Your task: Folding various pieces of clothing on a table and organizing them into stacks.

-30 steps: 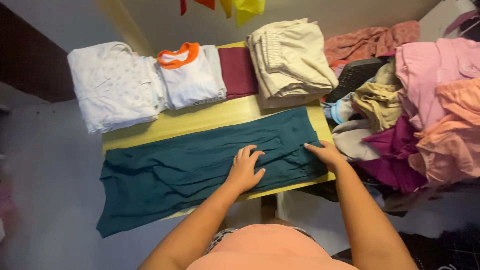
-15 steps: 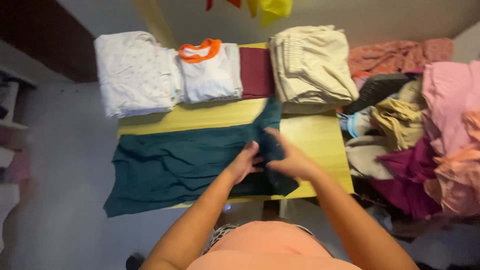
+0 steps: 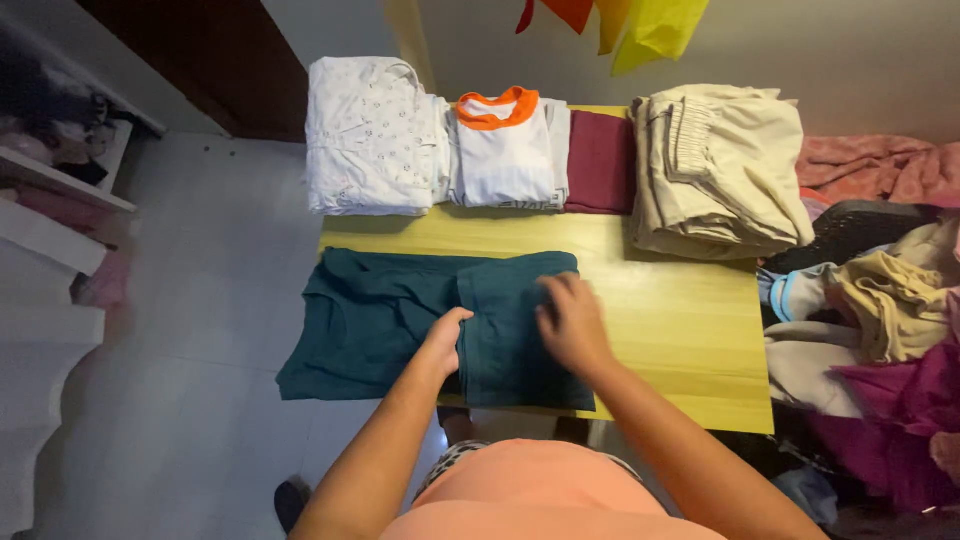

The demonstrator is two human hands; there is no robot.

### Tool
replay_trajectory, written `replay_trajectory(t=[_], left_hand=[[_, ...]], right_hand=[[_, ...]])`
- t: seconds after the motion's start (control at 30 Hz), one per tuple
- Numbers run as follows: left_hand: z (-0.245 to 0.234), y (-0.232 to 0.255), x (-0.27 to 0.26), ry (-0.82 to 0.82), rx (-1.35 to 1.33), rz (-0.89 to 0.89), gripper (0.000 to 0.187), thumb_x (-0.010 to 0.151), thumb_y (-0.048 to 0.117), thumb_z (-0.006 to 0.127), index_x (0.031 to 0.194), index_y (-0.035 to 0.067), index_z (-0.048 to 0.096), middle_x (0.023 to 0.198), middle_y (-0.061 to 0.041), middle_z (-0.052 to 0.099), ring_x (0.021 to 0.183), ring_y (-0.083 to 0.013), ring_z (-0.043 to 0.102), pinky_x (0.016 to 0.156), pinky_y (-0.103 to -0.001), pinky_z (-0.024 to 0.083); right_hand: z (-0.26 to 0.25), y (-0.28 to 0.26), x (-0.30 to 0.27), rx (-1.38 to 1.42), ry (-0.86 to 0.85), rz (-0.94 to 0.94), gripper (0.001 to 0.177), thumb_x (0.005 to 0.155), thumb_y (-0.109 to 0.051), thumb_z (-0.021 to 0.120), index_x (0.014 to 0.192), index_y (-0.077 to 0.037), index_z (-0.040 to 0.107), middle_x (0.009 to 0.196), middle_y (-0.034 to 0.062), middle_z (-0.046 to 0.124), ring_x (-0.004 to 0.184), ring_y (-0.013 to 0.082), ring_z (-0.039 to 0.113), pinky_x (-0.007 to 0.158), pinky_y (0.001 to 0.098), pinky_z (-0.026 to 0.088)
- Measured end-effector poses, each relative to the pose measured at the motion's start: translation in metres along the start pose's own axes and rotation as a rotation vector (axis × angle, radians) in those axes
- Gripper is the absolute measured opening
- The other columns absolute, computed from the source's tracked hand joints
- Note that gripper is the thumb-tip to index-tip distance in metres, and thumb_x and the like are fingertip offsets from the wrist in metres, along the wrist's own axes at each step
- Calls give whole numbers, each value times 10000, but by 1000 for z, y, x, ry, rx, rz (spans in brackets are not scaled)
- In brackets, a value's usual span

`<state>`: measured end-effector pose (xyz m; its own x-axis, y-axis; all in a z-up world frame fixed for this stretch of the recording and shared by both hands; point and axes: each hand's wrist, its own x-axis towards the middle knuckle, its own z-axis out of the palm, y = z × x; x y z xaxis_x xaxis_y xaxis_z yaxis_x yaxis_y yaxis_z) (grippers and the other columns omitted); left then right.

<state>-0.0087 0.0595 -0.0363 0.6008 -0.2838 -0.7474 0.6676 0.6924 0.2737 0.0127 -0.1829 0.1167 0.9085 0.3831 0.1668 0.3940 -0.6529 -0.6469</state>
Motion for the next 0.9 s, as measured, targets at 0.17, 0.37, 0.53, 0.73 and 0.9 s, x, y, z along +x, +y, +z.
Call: replay_trajectory(t=[0.17,0.37,0.53,0.73,0.9], left_hand=[[-13,0,3,101,141,297,314,940,85,493,1227,29,609,1176,-197,659,965,-324,692,847,-479,596],[3,26,-5,175,566,562,593,951,8,464,1539,89,447,1465,-141,590,1222,-234,606,1025,-323,481],[9,41,-23,106,877,845,814,881,-61,509,1639,127,282,1609,-171,418,1306,-235,512,1057,-332,413],[28,2,-83,499,1055,1011,791,805,139,753,1483,95,349,1404,-218,477,1006,-275,659,900,-381,539],[34,-11,-122,584,1285,630,733,718,363,909,1265,86,507,1122,-199,692,987,-319,687,852,-414,571]], right_hand=[[22,43,9,-246,-59,55,587,956,-316,605,1510,-162,490,1583,222,393,1409,436,386,1130,522,335],[65,50,8,-335,-2,176,600,983,-369,552,1544,-197,430,1632,209,300,1504,409,264,1141,592,286],[67,41,4,-426,73,153,599,970,-282,572,1551,-210,443,1651,199,309,1515,392,292,1170,576,280],[58,1,5,-275,-6,-77,586,933,-238,594,1505,-195,475,1645,168,344,1498,378,340,1180,596,264],[76,5,5,-412,-107,-104,569,958,-320,596,1504,-219,474,1610,154,357,1478,363,342,1159,644,240]])
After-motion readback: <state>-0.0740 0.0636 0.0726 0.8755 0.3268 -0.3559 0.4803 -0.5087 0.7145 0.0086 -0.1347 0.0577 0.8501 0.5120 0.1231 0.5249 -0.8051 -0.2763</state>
